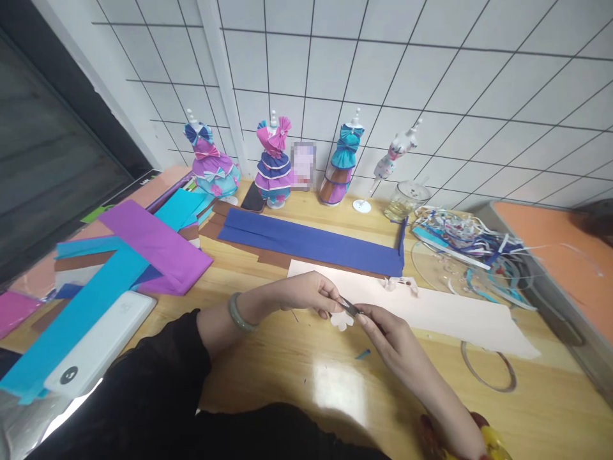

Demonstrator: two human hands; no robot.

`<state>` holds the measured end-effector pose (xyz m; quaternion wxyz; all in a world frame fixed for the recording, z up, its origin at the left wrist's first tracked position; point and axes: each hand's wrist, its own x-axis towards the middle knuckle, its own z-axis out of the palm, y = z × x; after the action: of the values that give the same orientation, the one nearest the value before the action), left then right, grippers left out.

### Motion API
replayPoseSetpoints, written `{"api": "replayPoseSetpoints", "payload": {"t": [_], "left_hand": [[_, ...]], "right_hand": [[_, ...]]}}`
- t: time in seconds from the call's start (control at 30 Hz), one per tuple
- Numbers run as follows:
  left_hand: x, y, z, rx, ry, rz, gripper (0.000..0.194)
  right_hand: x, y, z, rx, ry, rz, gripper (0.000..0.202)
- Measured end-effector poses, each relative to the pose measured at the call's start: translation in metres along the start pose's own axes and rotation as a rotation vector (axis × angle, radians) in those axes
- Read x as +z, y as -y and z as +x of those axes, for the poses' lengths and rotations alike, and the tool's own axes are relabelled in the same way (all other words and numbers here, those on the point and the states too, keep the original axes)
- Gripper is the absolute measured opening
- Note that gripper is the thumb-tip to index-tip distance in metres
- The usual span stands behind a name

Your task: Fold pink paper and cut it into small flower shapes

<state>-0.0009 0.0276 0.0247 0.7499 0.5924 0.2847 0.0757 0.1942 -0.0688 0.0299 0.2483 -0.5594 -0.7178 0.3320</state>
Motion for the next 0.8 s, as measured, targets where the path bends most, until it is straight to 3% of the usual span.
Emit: {"api": "replayPoseSetpoints", "payload": {"t": [0.33,0.8], "left_hand": [[-0.0004,-0.0009,-0.0004,0.01,0.013,0.087,0.016],[-0.003,0.0029,0.0016,0.028,0.012,0.13,0.018]], "right_hand": [[0.0015,0.0016,0.0007,-0.035,0.003,-0.103,0.031],[-0.0002,-0.0021,0.0022,-0.052,0.009,-0.151,0.029]]}}
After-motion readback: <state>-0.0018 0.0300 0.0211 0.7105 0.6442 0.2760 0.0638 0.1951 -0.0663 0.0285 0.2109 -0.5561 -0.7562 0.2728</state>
